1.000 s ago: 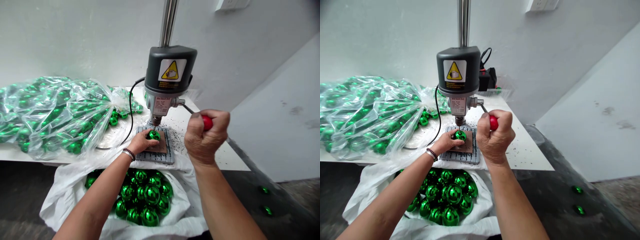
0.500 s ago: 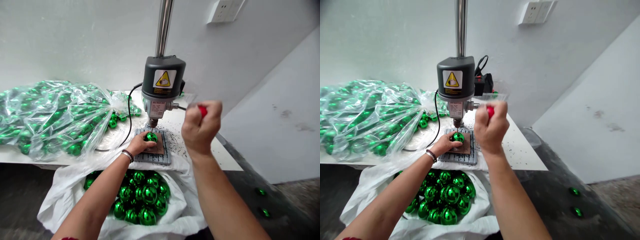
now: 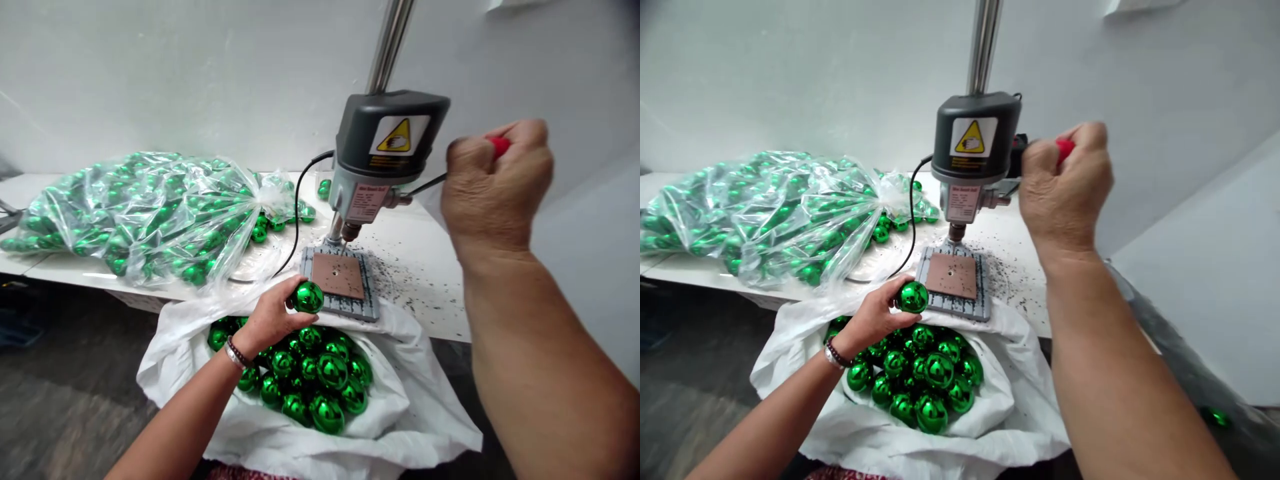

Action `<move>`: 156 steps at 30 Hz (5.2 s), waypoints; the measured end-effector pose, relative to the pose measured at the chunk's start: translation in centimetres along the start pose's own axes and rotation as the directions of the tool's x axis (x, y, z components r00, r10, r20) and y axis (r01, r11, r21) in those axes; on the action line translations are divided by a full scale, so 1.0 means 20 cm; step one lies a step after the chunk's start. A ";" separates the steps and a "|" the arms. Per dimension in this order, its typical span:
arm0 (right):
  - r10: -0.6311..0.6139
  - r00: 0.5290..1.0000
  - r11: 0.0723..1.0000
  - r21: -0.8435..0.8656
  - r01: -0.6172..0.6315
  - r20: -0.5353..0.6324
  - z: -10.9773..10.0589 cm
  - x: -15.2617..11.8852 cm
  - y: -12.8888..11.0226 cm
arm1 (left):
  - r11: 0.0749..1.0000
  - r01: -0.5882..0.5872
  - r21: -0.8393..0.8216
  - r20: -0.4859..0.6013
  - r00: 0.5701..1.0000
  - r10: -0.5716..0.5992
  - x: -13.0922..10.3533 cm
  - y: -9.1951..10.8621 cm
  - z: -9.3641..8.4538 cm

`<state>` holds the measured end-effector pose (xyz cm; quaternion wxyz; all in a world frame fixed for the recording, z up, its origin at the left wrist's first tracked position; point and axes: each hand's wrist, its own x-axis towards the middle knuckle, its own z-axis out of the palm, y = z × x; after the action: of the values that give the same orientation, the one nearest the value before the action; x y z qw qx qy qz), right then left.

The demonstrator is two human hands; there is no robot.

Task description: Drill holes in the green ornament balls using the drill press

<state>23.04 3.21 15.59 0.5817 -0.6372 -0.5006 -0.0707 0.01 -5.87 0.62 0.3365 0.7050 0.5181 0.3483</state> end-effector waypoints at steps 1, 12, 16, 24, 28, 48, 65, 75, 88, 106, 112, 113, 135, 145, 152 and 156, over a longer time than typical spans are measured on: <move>-0.017 1.000 1.000 0.016 0.018 -0.019 0.00 0.00 0.00 | 1.000 0.006 0.009 -0.001 1.000 -0.006 -0.03 0.00 -0.02; 0.007 1.000 1.000 -0.014 -0.007 -0.006 0.00 -0.01 -0.02 | 0.997 0.022 0.079 -0.033 0.999 -0.019 -0.23 -0.05 -0.09; -0.029 0.999 0.999 0.018 0.030 -0.014 0.02 -0.01 0.02 | 0.996 0.081 0.048 -0.043 0.996 -0.079 -0.25 -0.05 -0.10; -0.038 0.999 0.999 -0.017 0.038 0.030 0.05 0.02 0.12 | 0.983 0.184 0.025 -0.047 0.982 -0.183 -0.30 -0.07 -0.13; -0.039 0.998 0.999 0.010 0.039 0.041 0.04 0.01 0.13 | 0.990 0.133 0.038 -0.054 0.990 -0.131 -0.30 -0.11 -0.17; -0.041 0.996 0.999 -0.009 0.041 -0.080 0.03 0.00 0.10 | 0.647 0.325 0.689 -0.183 0.943 -0.279 0.79 -0.47 -0.39; -0.068 0.997 0.981 0.178 0.073 -0.032 0.04 -0.01 0.08 | 0.500 0.350 -0.792 0.176 0.915 -0.362 0.37 -0.20 -0.20; -0.008 1.000 0.943 0.333 0.004 0.010 0.02 -0.01 0.03 | 0.707 0.428 -0.562 0.248 0.903 -0.350 0.45 -0.09 0.03; -0.091 0.996 0.937 0.339 0.088 -0.008 0.02 -0.01 0.05 | 0.958 0.245 -0.149 0.082 0.969 -0.235 0.60 -0.07 0.19; -0.064 0.998 0.939 0.340 0.054 0.019 0.01 -0.02 0.04 | 0.976 0.085 0.201 0.072 0.992 -0.101 0.57 -0.02 0.25; -0.108 0.994 0.933 0.350 0.090 0.031 0.03 -0.02 0.09 | 0.991 0.110 0.076 0.067 0.991 -0.115 0.55 -0.01 0.28; -0.108 0.994 0.932 0.351 0.093 0.024 0.02 -0.02 0.09 | 0.990 0.125 0.057 0.056 0.990 -0.129 0.55 -0.01 0.29; -0.237 0.966 0.962 0.115 0.249 -0.105 -0.04 -0.20 0.19 | 0.980 0.175 0.094 0.057 0.982 -0.181 0.53 0.02 0.29; -0.243 0.958 0.959 0.111 0.261 -0.153 -0.03 -0.26 0.20 | 0.984 0.150 0.093 0.034 0.988 -0.153 0.53 -0.01 0.31; -0.266 0.937 0.949 0.106 0.295 -0.224 -0.02 -0.31 0.22 | 0.986 0.155 0.062 0.025 0.987 -0.156 0.54 -0.07 0.33; -0.259 0.935 0.949 0.119 0.293 -0.243 -0.01 -0.34 0.23 | 0.986 0.139 0.093 0.030 0.989 -0.142 0.54 -0.07 0.33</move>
<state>23.13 0.14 7.87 0.6659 -0.5017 -0.5203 -0.1848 7.26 4.08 -2.47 0.3372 0.6876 0.5756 0.2868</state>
